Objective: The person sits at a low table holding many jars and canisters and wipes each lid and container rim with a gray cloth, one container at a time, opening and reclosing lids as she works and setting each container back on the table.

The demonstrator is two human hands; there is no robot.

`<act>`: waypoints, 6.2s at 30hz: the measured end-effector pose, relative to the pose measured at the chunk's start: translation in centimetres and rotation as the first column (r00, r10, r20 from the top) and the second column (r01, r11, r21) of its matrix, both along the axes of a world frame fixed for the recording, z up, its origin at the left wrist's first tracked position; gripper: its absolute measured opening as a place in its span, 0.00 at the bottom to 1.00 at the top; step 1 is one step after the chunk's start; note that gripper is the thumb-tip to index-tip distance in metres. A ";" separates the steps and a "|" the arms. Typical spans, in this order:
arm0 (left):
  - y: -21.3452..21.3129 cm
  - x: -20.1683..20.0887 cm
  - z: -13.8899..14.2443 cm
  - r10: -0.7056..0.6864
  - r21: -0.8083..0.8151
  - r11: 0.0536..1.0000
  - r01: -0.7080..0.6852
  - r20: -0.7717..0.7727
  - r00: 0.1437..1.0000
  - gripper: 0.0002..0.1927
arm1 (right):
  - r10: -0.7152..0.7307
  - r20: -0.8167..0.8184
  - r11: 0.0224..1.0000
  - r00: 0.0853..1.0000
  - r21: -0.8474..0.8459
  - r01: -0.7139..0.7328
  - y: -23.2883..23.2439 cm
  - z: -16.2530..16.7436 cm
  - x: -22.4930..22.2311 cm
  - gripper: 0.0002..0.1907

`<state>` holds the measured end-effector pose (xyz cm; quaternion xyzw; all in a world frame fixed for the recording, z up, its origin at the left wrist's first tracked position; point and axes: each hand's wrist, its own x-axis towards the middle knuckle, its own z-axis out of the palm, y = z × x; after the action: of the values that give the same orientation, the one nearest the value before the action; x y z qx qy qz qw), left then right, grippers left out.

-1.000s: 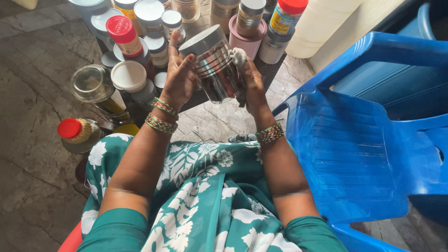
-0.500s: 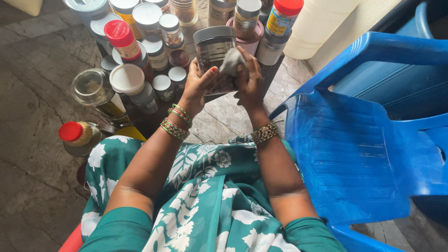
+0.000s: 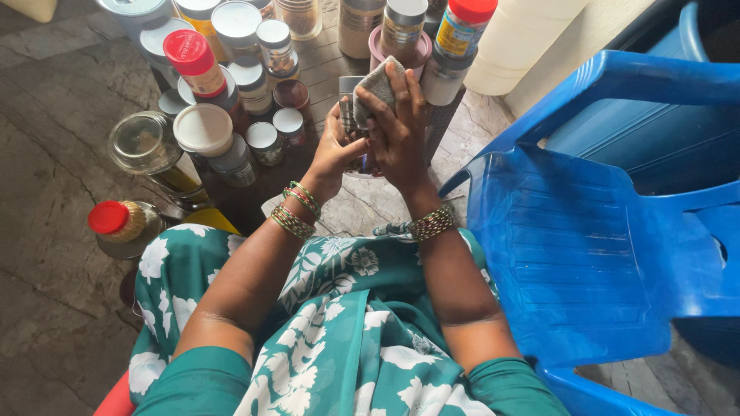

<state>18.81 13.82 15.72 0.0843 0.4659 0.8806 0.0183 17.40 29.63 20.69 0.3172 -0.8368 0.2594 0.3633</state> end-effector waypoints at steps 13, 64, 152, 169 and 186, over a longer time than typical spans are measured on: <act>-2.3 -1.7 0.1 0.047 -0.060 0.997 -0.048 -0.019 0.999 0.47 | 0.719 0.451 0.521 0.529 -0.853 0.020 1.9 -3.9 -4.3 0.32; -1.8 -0.9 0.2 0.040 0.076 0.996 -0.036 -0.055 0.998 0.49 | 0.593 0.459 0.682 0.662 -0.723 -0.108 2.2 -2.2 -3.2 0.25; -0.2 -19.3 -4.1 0.598 -0.453 0.592 -0.667 -0.307 0.740 0.47 | 0.338 0.595 0.912 0.729 -0.399 -0.098 -4.4 -7.3 -12.7 0.46; -7.6 -18.9 1.8 0.411 -0.550 0.312 -0.775 -0.657 0.632 0.30 | 0.803 0.374 0.490 0.465 -0.857 -0.157 -7.2 -5.5 -9.8 0.18; -10.6 -34.5 8.2 0.451 -0.930 -0.359 -0.077 -0.245 0.859 0.66 | 0.907 0.238 0.218 0.348 -0.971 0.096 -8.6 -2.3 -14.6 0.21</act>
<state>-15.71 3.21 23.93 -0.1829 0.9708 0.1343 -0.0779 2.79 21.06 18.35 0.1538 -0.4507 0.8756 -0.0811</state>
